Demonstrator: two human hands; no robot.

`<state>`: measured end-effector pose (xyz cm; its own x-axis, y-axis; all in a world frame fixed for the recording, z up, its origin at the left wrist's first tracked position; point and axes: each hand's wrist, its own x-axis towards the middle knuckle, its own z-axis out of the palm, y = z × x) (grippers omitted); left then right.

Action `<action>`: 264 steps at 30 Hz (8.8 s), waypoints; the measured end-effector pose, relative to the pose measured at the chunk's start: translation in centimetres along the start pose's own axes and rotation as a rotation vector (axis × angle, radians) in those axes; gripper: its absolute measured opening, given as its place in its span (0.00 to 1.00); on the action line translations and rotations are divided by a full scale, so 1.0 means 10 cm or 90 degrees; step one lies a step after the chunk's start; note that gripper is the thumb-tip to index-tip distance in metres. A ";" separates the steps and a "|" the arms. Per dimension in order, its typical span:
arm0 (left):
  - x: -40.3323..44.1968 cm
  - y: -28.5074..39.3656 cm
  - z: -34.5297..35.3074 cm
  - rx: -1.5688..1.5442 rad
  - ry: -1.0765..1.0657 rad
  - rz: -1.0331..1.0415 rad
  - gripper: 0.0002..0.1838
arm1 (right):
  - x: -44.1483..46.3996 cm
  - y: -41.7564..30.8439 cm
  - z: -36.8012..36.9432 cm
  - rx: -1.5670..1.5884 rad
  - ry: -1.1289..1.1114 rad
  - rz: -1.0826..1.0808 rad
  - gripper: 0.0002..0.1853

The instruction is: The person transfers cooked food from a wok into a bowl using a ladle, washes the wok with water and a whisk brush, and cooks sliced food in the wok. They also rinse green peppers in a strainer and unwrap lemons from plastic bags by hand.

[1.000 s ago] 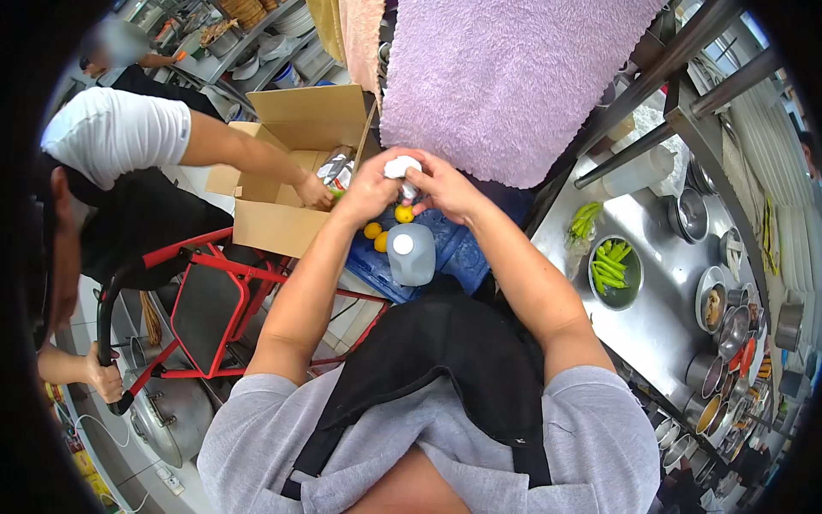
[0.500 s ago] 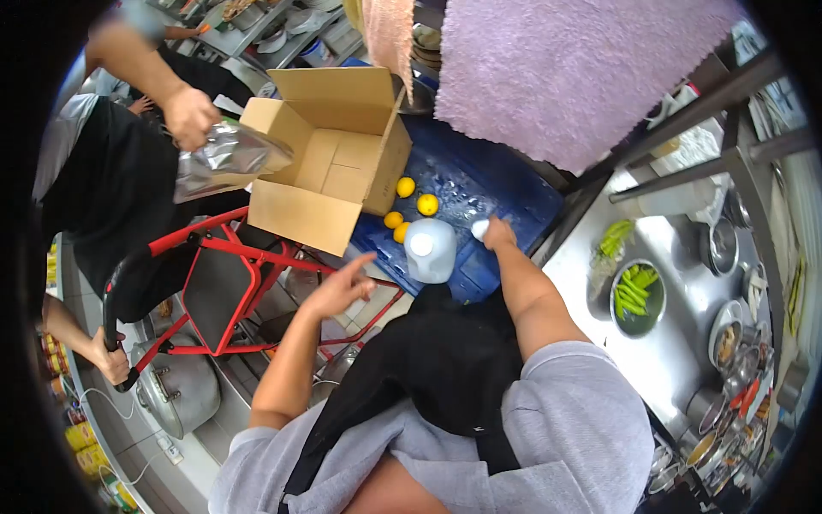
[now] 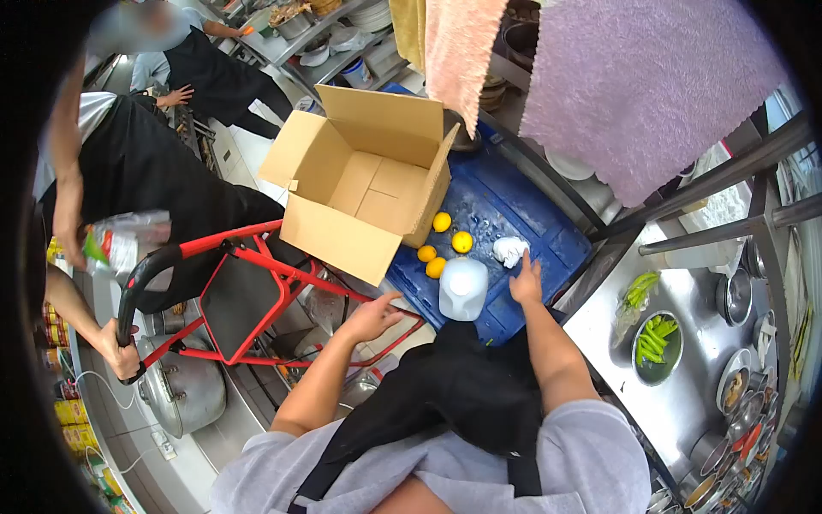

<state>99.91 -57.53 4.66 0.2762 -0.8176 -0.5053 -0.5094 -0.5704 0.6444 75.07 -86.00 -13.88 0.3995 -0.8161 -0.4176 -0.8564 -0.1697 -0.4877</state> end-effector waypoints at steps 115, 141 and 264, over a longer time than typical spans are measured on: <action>-7.63 0.84 7.05 -0.006 -1.812 1.234 0.24 | -9.73 -1.34 2.30 0.662 1.024 1.694 0.45; -6.21 1.87 8.93 1.045 -1.220 1.055 0.35 | -9.97 -0.74 2.08 0.873 1.449 1.387 0.43; -7.88 4.84 5.56 -0.355 -2.814 0.526 0.16 | -9.19 0.61 0.94 0.350 2.059 1.257 0.47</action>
<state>8.17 -16.25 43.74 0.7780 0.0760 0.6237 -0.3192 -0.8072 0.4965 36.19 -6.90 14.33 0.0199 0.9886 -0.1491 0.0182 -0.1494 -0.9886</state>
